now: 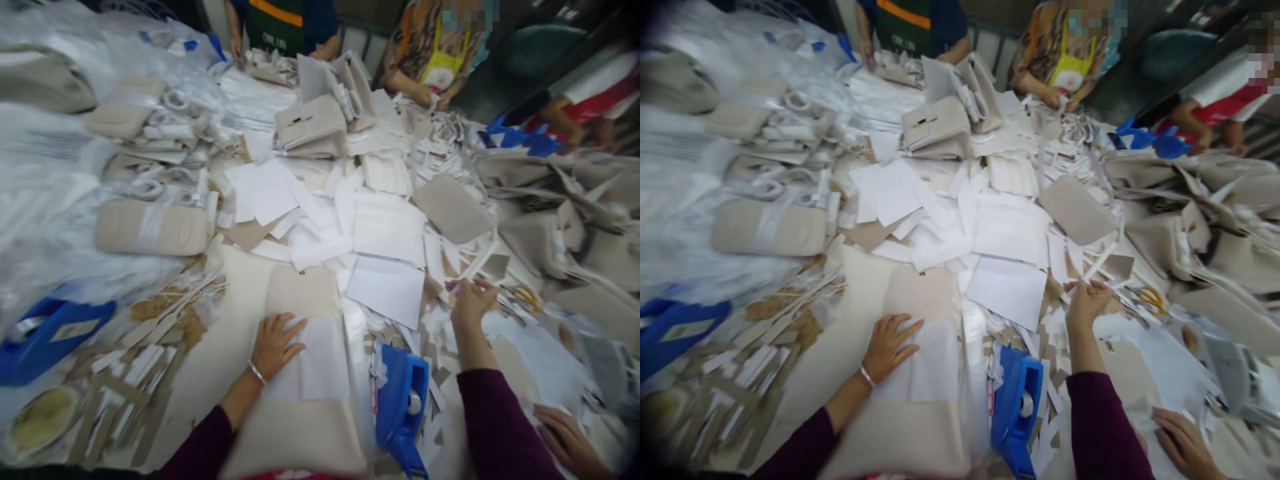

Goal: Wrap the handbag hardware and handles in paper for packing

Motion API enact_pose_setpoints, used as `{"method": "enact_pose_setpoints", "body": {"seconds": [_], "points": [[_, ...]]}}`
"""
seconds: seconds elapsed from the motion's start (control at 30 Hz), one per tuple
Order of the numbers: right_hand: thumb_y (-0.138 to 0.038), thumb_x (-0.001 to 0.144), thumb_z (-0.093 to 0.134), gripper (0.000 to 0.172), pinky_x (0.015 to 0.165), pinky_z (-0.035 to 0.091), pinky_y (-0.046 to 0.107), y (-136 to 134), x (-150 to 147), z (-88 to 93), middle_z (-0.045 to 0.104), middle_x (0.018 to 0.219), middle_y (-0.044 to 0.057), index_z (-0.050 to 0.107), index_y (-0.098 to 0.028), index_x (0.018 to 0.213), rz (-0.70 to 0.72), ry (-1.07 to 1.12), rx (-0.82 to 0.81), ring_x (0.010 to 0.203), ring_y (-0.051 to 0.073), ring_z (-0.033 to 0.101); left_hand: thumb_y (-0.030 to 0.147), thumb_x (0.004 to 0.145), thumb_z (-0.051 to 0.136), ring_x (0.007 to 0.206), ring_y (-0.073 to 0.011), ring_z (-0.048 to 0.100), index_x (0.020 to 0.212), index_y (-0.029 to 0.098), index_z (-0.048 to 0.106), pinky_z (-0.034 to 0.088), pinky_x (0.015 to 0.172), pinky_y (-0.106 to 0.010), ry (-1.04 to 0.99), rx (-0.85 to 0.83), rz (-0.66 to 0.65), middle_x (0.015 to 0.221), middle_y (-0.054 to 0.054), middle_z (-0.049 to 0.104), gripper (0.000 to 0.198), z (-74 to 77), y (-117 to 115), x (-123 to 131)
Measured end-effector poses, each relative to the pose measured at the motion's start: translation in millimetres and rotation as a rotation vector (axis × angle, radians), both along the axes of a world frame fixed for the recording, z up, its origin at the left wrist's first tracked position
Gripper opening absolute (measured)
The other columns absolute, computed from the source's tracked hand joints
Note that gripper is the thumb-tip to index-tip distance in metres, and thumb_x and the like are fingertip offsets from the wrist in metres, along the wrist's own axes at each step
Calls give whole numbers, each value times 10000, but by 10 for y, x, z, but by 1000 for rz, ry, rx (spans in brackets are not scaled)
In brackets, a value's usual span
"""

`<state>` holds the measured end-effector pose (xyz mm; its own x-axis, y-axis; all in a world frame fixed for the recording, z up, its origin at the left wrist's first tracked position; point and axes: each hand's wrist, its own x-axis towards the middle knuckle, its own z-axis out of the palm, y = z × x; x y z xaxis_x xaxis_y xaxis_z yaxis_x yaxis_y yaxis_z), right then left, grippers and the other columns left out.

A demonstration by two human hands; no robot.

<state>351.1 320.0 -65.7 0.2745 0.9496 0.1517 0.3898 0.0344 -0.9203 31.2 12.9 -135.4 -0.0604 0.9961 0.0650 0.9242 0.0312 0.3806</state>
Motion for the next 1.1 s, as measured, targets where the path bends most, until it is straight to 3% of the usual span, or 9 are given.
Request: {"method": "enact_pose_setpoints", "body": {"seconds": [0.07,0.17,0.27,0.4,0.5,0.63,0.7,0.8,1.1], "points": [[-314,819,504,351,673,509,332,-308,-478,-45,578,744,-15,420,-210,1144,320,-10,-77,641,140,598,486,830,520,1089,-266,395,1321,360,433,324,919,-439,-33,-17,12,1245,-66,492,514,23,-21,7],[-201,823,436,204,757,471,306,-949,-1279,-139,598,903,34,529,-204,1005,876,-277,-159,768,146,594,500,834,499,1100,-275,382,1329,351,424,310,931,-458,-57,-26,16,1252,-75,483,523,62,-52,18],[-53,776,389,335,754,426,271,-1492,-1853,-267,566,961,41,555,-219,1015,1148,-634,-137,829,157,549,507,834,492,1099,-281,385,1331,339,423,308,934,-469,-70,-22,21,1247,-80,487,529,90,-79,18],[-29,786,384,383,785,378,302,-1803,-2045,-394,533,967,68,576,-228,1051,1206,-928,-77,889,202,483,514,818,515,1102,-286,402,1330,293,423,309,950,-477,-109,8,53,1250,-97,480,566,56,-112,17],[-11,782,391,369,821,355,326,-1855,-2000,-430,530,940,76,591,-211,1019,1235,-945,-19,915,221,443,542,787,542,1138,-306,398,1347,207,390,302,972,-496,-127,54,128,1270,-150,452,670,4,-136,30],[-66,831,413,265,827,350,338,-1914,-1982,-444,526,955,89,584,-183,996,1256,-943,6,924,227,425,550,772,555,1281,-344,283,1381,154,306,187,1051,-555,-106,95,178,1358,-185,379,767,-5,-153,51],[-179,866,463,160,832,352,350,-1947,-1989,-439,525,962,92,578,-175,978,1253,-934,14,935,235,422,540,783,544,1280,-330,300,1376,150,306,165,1068,-554,-109,80,160,1333,-178,413,748,16,-152,55],[-304,857,534,162,833,355,359,-1973,-1995,-415,532,955,86,568,-176,950,1262,-906,20,943,239,423,540,781,543,1203,-305,386,1329,144,369,184,1073,-537,-127,49,155,1234,-158,488,698,43,-146,58],[-243,836,546,76,793,389,321,-1921,-1961,-463,510,915,56,556,-186,886,1285,-773,-60,891,198,459,474,814,535,1155,-282,404,1230,241,489,208,1044,-550,-130,72,109,1220,-106,497,479,103,-154,35]]}}
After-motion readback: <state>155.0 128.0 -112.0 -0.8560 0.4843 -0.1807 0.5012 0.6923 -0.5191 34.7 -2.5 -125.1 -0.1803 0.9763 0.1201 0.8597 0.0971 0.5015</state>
